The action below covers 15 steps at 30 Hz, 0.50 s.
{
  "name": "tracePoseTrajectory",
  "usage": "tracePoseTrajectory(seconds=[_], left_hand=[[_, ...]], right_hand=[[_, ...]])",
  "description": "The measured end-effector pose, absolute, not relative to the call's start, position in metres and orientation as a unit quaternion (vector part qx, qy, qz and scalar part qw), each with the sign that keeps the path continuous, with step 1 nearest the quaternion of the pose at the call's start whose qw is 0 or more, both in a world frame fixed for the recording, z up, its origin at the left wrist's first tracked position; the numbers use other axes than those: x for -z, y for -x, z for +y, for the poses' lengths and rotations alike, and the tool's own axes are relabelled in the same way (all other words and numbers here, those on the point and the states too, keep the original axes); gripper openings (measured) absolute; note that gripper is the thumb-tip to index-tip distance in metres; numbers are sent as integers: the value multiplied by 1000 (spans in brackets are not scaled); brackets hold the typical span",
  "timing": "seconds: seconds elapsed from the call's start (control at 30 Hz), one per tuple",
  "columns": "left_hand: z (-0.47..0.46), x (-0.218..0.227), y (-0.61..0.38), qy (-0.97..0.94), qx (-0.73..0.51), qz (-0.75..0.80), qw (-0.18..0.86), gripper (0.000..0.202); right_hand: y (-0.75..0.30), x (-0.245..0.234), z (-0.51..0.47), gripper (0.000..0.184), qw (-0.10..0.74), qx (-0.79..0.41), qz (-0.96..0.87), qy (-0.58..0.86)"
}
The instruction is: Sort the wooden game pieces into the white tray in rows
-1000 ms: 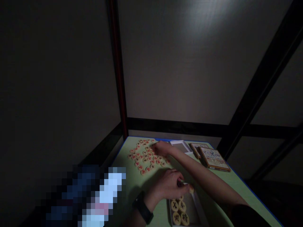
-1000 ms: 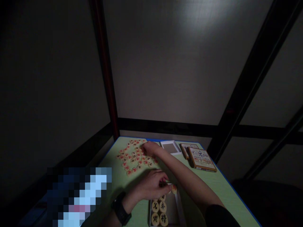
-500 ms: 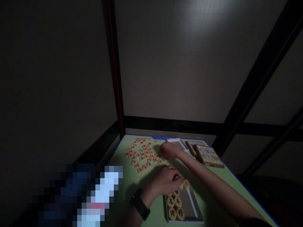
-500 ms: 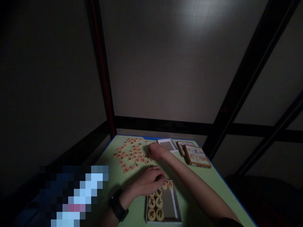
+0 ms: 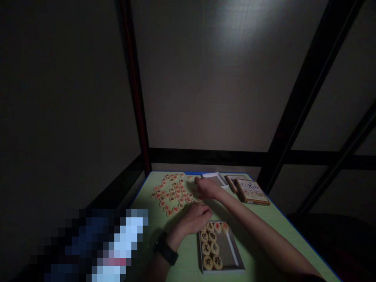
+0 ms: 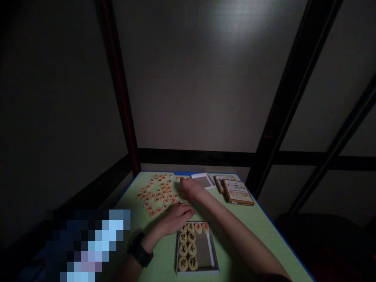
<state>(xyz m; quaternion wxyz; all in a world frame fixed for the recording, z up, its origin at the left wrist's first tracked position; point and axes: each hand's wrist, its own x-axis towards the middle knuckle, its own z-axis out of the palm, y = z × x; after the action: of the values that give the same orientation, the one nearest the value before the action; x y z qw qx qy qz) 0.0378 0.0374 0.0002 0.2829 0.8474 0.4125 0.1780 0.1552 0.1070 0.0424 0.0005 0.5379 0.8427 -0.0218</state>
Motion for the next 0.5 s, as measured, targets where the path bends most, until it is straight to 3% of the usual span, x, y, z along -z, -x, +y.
tracePoseTrajectory(seconds=[0.13, 0.27, 0.37, 0.5], left_hand=[[41, 5, -37, -845, -164, 432, 268, 33], [42, 10, -38, -851, -153, 437, 249, 30], [42, 13, -38, -854, -166, 427, 248, 29], [41, 15, -37, -851, -180, 421, 259, 30]], right_hand=[[-190, -49, 68, 26, -46, 32, 858, -511], [-219, -41, 3, 16, -149, 101, 860, -478], [-224, -26, -35, 20, -150, 124, 860, -472], [-217, 1, -50, 26, -126, 68, 862, -487]])
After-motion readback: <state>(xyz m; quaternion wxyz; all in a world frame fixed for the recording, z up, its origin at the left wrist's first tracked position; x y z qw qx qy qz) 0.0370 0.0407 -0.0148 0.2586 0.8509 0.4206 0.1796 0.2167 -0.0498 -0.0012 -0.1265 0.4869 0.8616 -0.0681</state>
